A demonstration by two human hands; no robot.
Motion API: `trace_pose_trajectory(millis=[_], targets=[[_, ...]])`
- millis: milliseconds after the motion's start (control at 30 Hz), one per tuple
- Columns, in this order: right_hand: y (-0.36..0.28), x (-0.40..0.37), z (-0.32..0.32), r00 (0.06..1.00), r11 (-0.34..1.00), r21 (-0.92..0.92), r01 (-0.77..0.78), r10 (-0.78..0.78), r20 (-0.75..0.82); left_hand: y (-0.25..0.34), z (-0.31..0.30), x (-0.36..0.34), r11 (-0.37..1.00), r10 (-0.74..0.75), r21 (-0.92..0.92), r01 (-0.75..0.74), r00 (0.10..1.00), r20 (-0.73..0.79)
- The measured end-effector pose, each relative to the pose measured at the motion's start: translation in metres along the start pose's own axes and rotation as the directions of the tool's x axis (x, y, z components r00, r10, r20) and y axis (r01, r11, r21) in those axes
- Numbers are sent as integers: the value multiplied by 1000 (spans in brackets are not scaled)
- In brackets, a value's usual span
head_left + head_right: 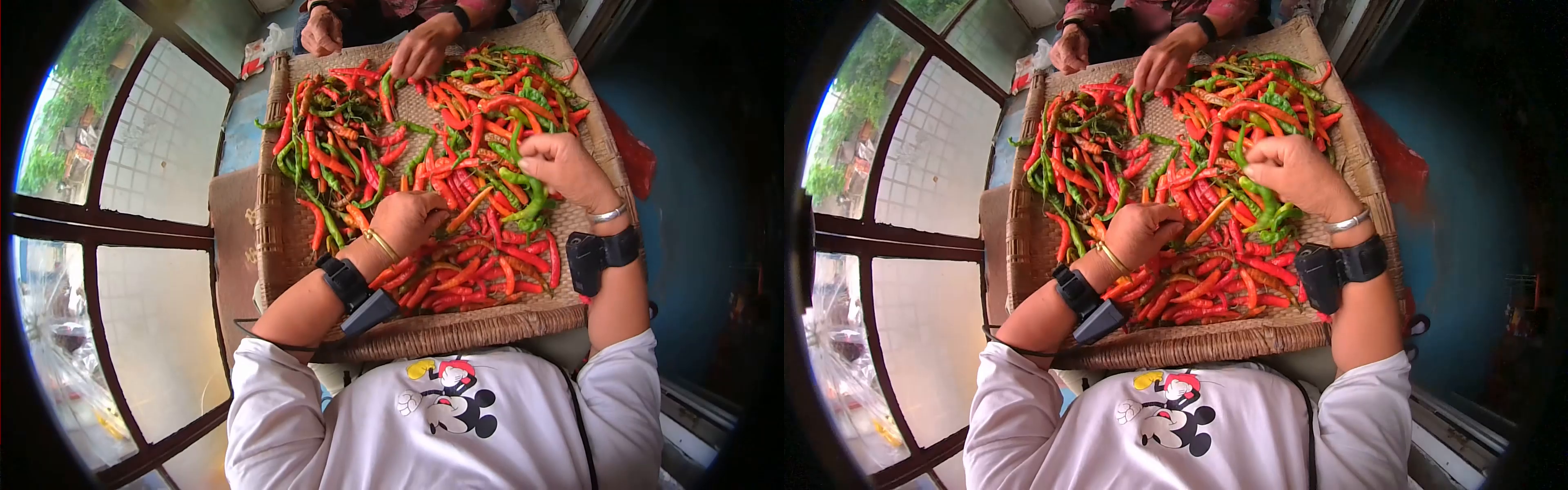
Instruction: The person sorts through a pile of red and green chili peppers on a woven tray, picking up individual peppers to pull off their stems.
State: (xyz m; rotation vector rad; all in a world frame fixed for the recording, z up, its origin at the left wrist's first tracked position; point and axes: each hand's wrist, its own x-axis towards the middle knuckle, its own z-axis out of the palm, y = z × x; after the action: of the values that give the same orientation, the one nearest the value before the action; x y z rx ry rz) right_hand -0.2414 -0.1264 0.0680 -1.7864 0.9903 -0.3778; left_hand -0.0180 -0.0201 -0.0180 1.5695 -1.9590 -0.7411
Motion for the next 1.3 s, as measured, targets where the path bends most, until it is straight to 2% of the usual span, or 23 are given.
trace_pose_trajectory(millis=[33,67,100,133,167,200,233,300,333,367,400,500,567,600,667,733,800,900,1000,1133,1200,1233,1300], targets=[[6,1,-2,1000,1000,2,-1,1,1,-4,2,0,999,45,27,-46,998,39],[14,3,-3,993,983,-175,61,-78,-89,-5,2,-1,999,43,27,-44,998,41],[19,5,-2,972,930,-352,104,-170,-164,-4,4,-3,977,111,171,-128,988,109],[23,6,2,971,930,-354,104,-171,-164,-4,5,-4,927,168,304,-218,969,183],[24,7,8,951,912,-376,165,-248,-183,-3,6,-6,926,174,306,-222,969,178],[22,8,14,922,885,-405,228,-330,-203,-2,8,-7,923,143,320,-215,961,235],[22,8,22,951,910,-358,211,-276,-141,-1,9,-7,918,114,336,-212,951,288],[28,8,43,947,909,-268,319,-296,121,2,12,-7,915,77,360,-184,953,292],[38,10,54,928,844,-398,359,-277,249,2,13,-6,915,45,373,-155,957,286],[42,9,64,940,823,-478,305,-180,290,1,15,-6,911,25,388,-142,957,290],[55,9,75,953,808,-520,276,-160,256,2,17,-6,908,0,399,-124,955,298],[58,5,84,967,810,-546,211,-92,238,7,18,-7,930,23,350,-116,966,258],[48,5,89,982,744,-649,158,-52,179,6,18,-7,948,5,306,-84,968,250],[45,6,92,980,746,-644,171,-63,187,6,17,-9,946,-5,316,-74,970,245],[42,6,93,980,660,-731,175,-49,191,7,17,-7,965,-28,258,-37,969,244],[46,9,92,978,615,-761,207,-107,180,7,17,-4,970,4,237,-57,976,218],[45,10,95,971,515,-823,240,-137,197,8,17,-6,957,-42,287,-42,959,281],[50,12,93,965,453,-852,262,-93,247,4,20,-8,977,-1,206,-53,967,253],[50,11,85,955,510,-808,296,-166,245,12,16,-8,975,-48,220,3,979,196],[26,4,71,935,537,-769,347,-259,241,9,18,-6,972,-50,234,2,979,198],[20,4,66,929,525,-779,342,-313,198,13,13,-4,998,-18,58,11,992,123],[19,5,61,919,522,-776,354,-350,184,17,8,-4,998,-20,59,13,992,124],[13,6,49,905,544,-755,367,-395,155,28,-1,-5,980,-28,-192,45,996,89]])
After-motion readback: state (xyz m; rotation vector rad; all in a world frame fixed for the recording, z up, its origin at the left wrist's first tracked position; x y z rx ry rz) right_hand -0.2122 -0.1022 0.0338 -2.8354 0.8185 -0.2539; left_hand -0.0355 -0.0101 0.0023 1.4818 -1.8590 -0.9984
